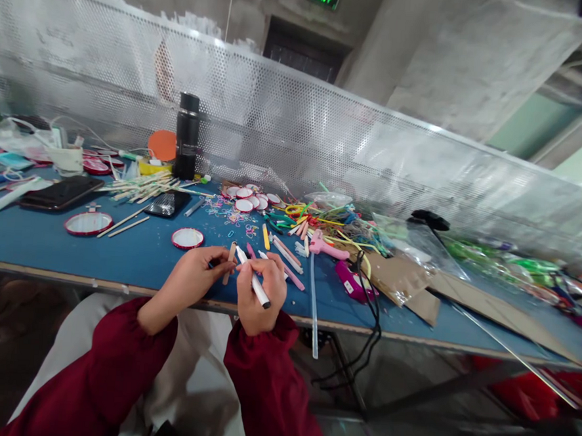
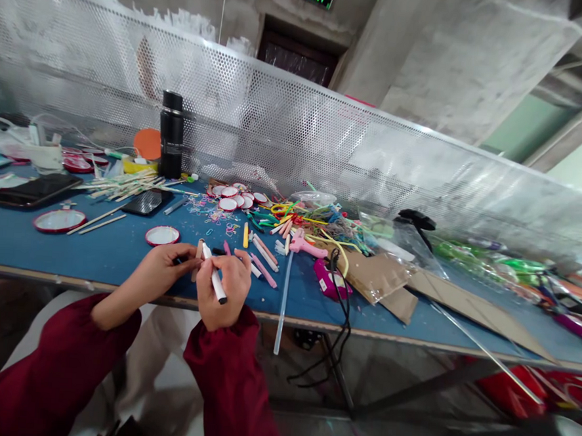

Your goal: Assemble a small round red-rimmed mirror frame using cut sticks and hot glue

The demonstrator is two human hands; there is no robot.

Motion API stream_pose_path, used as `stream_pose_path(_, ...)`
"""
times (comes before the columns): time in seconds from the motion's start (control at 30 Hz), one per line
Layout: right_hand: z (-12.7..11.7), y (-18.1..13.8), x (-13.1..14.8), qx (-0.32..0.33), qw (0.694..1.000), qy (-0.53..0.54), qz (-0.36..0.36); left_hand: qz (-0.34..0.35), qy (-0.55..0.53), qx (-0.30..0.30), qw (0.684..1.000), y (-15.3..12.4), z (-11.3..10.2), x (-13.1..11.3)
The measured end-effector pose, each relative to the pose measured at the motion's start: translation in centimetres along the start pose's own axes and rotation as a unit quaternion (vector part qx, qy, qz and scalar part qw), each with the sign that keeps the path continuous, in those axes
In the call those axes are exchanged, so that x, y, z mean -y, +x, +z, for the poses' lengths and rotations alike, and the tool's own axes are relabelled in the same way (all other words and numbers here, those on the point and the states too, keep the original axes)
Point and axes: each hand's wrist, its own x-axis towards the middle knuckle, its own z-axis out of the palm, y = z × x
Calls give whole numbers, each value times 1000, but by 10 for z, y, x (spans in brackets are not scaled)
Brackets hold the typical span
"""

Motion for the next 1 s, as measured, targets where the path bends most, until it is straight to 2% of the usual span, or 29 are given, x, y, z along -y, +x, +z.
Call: stream_pose_path(1.0,-1,0,-1,20,1000,8,6,-2,-4,-3,1000,1,0,-1)
